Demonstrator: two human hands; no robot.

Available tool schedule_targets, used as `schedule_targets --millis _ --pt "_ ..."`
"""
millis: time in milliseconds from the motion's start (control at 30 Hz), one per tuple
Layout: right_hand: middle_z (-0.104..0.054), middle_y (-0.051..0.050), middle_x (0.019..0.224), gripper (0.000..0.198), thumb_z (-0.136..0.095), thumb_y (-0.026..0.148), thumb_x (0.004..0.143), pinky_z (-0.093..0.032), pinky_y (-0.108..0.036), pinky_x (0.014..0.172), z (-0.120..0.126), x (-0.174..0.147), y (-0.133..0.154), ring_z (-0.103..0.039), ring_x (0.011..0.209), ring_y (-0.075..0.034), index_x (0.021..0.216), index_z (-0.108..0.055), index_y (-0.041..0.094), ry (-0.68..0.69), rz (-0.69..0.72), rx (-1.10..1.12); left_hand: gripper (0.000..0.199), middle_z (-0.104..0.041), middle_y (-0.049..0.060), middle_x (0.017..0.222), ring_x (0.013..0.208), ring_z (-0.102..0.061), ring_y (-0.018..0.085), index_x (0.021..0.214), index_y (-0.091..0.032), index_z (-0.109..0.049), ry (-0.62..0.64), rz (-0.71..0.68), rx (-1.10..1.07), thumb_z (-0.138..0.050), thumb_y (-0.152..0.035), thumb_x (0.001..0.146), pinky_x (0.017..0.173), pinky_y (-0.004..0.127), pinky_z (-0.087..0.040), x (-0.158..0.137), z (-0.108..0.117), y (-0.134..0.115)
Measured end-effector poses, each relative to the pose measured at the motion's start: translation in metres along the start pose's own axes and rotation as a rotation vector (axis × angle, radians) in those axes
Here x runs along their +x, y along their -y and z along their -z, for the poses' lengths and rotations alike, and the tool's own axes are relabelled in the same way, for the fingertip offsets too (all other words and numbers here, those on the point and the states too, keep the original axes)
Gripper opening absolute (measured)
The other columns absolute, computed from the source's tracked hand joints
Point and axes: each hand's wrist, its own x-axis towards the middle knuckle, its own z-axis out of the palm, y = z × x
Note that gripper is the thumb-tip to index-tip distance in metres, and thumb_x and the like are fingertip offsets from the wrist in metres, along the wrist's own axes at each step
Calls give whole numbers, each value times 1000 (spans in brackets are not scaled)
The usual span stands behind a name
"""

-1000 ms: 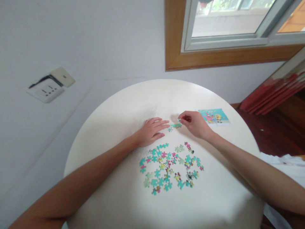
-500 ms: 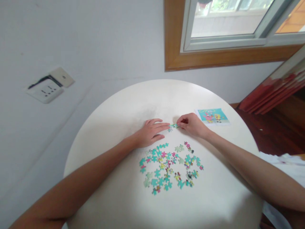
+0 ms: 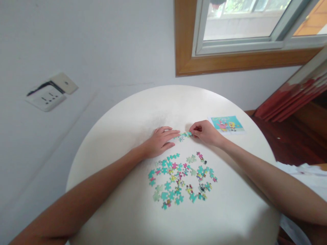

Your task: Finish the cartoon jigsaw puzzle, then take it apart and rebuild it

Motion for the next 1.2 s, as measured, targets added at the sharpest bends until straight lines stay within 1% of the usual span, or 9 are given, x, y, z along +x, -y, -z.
schedule_targets --millis 300,500,800,1033,1200 --pt "-63 -3 61 13 -55 18 75 -41 -27 53 0 0 0 -55 56 -13 74 -67 15 13 -13 16 43 -51 2 146 132 -38 26 141 -29 -48 -13 -1 -8 -45 -36 99 110 48 -29 -1 -3 4" --pt "-63 -3 61 13 -55 17 75 -41 -27 54 0 0 -1 -55 56 -13 72 -67 15 15 -3 16 43 -52 3 144 131 -39 26 141 -31 -48 -16 -1 -19 -45 -36 99 109 49 -30 0 -2 4" --pt "-63 -3 60 13 -55 17 75 -40 -27 53 -1 1 0 -54 56 -13 72 -67 15 18 -21 24 42 -52 3 144 131 -39 26 139 -29 -50 -9 12 -15 -45 -36 99 109 49 -30 -1 -2 3" --pt "-67 -4 65 13 -57 17 73 -42 -27 56 -2 -3 6 -56 60 -14 75 -70 15 -9 19 -27 41 -52 3 144 130 -39 26 139 -30 -52 -8 -5 -6 -45 -37 99 109 48 -30 0 1 1" --pt "-70 -5 67 17 -56 16 72 -44 -28 60 -9 -7 12 -59 62 -15 76 -73 15 -61 8 -32 38 -50 1 146 133 -36 28 135 -35 -55 20 -61 36 -47 -39 98 110 50 -28 -2 0 3"
